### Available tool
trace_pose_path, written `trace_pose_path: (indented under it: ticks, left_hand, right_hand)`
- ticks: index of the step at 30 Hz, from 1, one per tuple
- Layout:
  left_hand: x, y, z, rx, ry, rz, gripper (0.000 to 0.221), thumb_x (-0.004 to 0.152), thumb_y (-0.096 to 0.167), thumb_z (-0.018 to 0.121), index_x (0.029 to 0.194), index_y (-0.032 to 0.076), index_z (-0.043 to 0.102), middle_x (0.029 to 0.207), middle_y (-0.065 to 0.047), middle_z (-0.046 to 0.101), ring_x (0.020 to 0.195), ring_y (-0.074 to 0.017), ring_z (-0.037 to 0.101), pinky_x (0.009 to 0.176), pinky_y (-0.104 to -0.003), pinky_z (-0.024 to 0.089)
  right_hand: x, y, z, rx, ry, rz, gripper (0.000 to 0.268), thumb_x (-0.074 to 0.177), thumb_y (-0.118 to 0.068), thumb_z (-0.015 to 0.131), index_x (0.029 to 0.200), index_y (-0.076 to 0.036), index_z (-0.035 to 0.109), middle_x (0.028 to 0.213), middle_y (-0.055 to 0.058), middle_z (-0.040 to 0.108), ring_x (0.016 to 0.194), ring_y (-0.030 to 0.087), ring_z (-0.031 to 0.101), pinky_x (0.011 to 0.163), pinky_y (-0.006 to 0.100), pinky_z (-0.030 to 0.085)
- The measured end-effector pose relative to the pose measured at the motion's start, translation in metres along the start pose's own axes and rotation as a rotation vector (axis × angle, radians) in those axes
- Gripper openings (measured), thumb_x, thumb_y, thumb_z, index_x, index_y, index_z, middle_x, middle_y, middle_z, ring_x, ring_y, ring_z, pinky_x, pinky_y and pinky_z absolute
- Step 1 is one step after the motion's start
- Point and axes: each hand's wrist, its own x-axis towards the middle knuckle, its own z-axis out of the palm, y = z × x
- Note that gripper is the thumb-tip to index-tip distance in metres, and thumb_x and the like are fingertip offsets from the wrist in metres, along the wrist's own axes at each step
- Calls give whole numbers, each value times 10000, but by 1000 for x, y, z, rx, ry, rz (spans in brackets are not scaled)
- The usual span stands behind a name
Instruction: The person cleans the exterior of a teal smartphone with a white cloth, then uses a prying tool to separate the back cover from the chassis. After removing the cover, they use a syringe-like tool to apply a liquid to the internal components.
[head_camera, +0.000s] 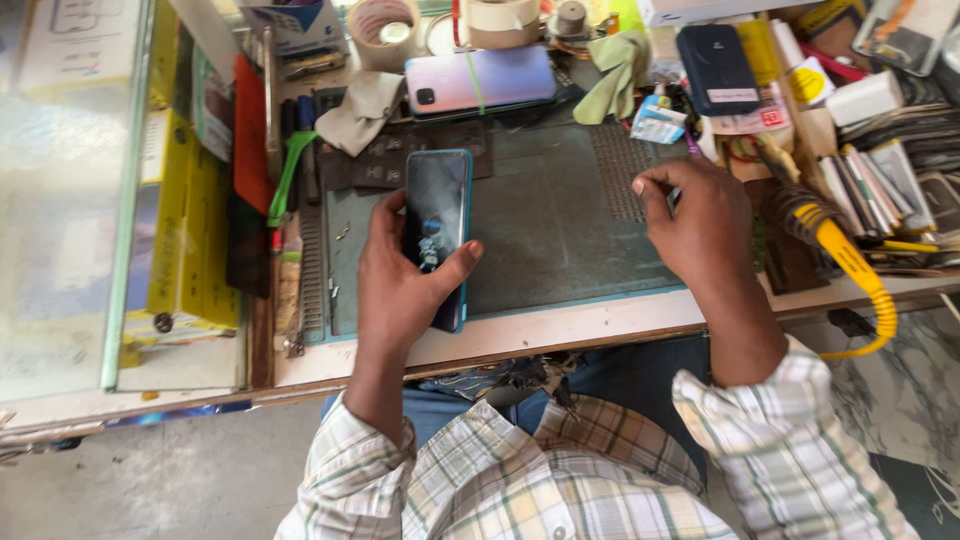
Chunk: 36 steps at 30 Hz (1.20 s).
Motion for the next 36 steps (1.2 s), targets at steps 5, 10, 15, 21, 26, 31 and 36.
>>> trace_pose_path:
  ticks: [5, 10, 15, 21, 26, 31, 36]
  left_hand:
    - [0, 0, 12, -196, 84, 101, 907, 770, 231, 933, 1452, -44, 402, 1268, -164, 662, 1124, -215, 666, 990, -337, 548]
    - [-9, 12, 25, -258, 153, 192, 1040, 738, 164, 961, 1522, -31, 305, 1340, -171, 637, 1187, -215, 658, 1000, -339, 554]
    - [-5, 9, 21, -302, 116, 161, 981, 779, 85, 923, 1545, -3, 317, 1354, -162, 641, 1185, -195, 655, 996, -332, 562]
    - [-8, 3, 23, -462, -17, 163, 822, 879, 7, 808, 1550, -12, 335, 1332, -137, 657, 1171, -164, 664, 996, -313, 566]
    - [-12, 5, 23, -454, 1, 197, 834, 868, -12, 817, 1540, -24, 323, 1350, -142, 630, 1188, -176, 654, 992, -324, 571]
    - [-13, 8, 24, -500, 0, 160, 829, 868, 1, 810, 1534, -17, 316, 1317, -146, 635, 1157, -177, 685, 940, -315, 611]
    - [-12, 9, 23, -511, -9, 145, 842, 856, 16, 815, 1533, -11, 314, 1268, -148, 647, 1124, -176, 704, 909, -315, 633]
  right_hand:
    - [-33, -43, 14, 712, -243, -30, 191, 1005, -214, 702, 1091, -59, 773, 917, 15, 767, 767, 73, 659, 686, 266, 554]
    - [-61, -81, 30, 964, -575, 176, 222, 940, -163, 703, 1097, -8, 728, 844, 37, 741, 711, 62, 720, 629, 240, 615]
    - [-53, -83, 36, 1019, -569, 190, 193, 944, -126, 718, 1052, 32, 710, 803, 40, 715, 676, 76, 686, 613, 252, 586]
    - [-46, -78, 43, 972, -643, 312, 196, 913, -146, 737, 992, 33, 723, 759, 40, 718, 649, 92, 697, 599, 264, 604]
    - [-43, -68, 44, 1076, -718, 335, 201, 911, -151, 742, 975, 39, 726, 781, 44, 715, 670, 103, 701, 619, 267, 611]
    - [-43, -68, 41, 1056, -738, 354, 195, 937, -167, 709, 986, 23, 708, 813, 52, 698, 712, 115, 689, 653, 287, 606]
    - [-41, -64, 40, 1097, -793, 322, 190, 969, -176, 668, 971, 14, 662, 823, 54, 679, 747, 128, 692, 697, 302, 604]
